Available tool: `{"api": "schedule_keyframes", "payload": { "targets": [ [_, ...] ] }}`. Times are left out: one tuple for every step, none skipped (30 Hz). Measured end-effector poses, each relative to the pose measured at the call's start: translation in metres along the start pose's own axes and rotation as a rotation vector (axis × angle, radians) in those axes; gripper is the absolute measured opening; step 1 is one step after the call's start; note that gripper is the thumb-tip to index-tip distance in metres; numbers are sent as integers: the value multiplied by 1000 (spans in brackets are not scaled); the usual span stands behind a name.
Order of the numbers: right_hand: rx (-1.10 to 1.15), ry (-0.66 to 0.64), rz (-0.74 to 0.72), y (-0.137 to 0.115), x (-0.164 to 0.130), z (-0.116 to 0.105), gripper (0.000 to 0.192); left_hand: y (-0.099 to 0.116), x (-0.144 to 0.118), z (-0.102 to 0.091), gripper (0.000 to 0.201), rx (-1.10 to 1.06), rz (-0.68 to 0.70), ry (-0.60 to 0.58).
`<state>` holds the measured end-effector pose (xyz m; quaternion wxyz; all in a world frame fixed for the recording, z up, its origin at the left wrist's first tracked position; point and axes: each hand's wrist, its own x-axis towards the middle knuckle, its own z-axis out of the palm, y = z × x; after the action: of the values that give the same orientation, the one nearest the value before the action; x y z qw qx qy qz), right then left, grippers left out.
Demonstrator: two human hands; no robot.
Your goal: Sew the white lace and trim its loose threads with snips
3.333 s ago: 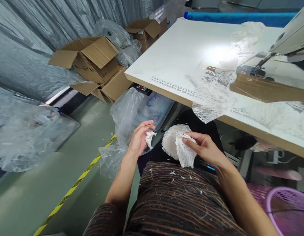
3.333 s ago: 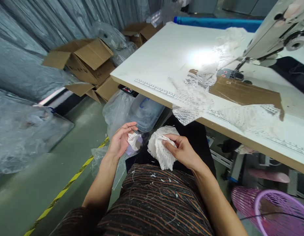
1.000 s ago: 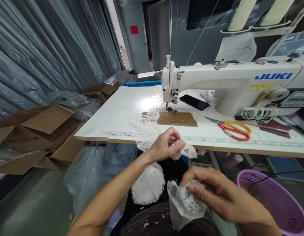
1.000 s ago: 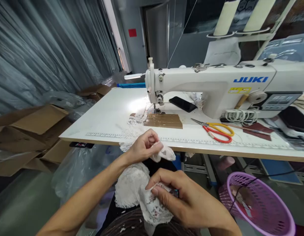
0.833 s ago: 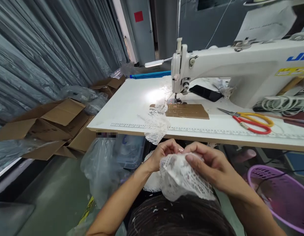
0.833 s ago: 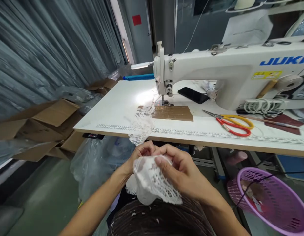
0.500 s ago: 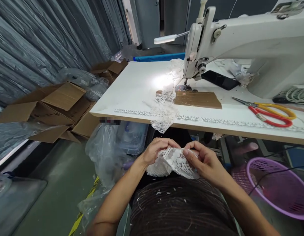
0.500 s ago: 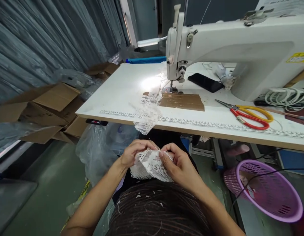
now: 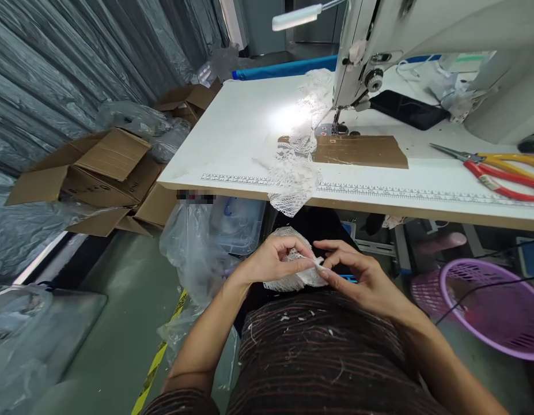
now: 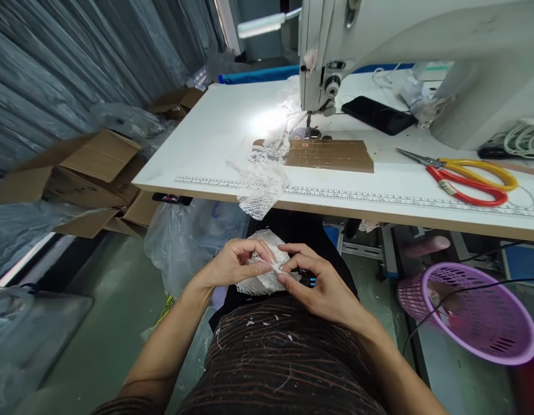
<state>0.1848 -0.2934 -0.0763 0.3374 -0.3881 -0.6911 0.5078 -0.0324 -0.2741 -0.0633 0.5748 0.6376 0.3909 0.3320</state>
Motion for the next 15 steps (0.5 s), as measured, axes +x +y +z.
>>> {"api": "schedule_keyframes", "payload": {
  "targets": [
    [49, -28, 21, 1, 0, 1, 20, -1, -1, 0, 19, -3, 8, 2],
    [90, -45, 47, 2, 1, 2, 21, -1, -2, 1, 18, -5, 25, 10],
    [114, -47, 69, 3, 1, 3, 22, -2, -3, 1, 17, -3, 51, 28],
    [121, -40, 86, 3, 0, 4, 23, -2, -3, 1, 16, 5, 81, 51],
    [115, -28, 92, 2, 0, 5, 24, -2, -4, 1, 16, 20, 111, 77],
    [98, -16, 86, 0, -1, 6, 24, -2, -4, 1, 16, 40, 135, 105],
    [76, -5, 69, -1, -1, 6, 23, -2, -5, 1, 17, 60, 151, 130],
    [51, 3, 44, -3, -2, 6, 21, -2, -6, 1, 18, 77, 157, 150],
    [25, 9, 15, -5, -2, 5, 19, -2, -6, 1, 18, 88, 154, 165],
    [0, 17, -13, -6, -2, 5, 18, -3, -7, 1, 19, 92, 145, 179],
    [-20, 34, -41, -7, -2, 5, 16, -3, -8, 1, 20, 87, 135, 196],
    [-34, 59, -64, -8, -2, 5, 14, -3, -9, 1, 21, 76, 123, 213],
    [-41, 95, -82, -8, -2, 5, 13, -4, -9, 2, 23, 60, 110, 227],
    [-41, 131, -90, -8, -2, 6, 13, -4, -9, 2, 23, 43, 101, 239],
    [-34, 162, -89, -8, -2, 6, 13, -5, -10, 3, 24, 26, 98, 251]
  ]
}}
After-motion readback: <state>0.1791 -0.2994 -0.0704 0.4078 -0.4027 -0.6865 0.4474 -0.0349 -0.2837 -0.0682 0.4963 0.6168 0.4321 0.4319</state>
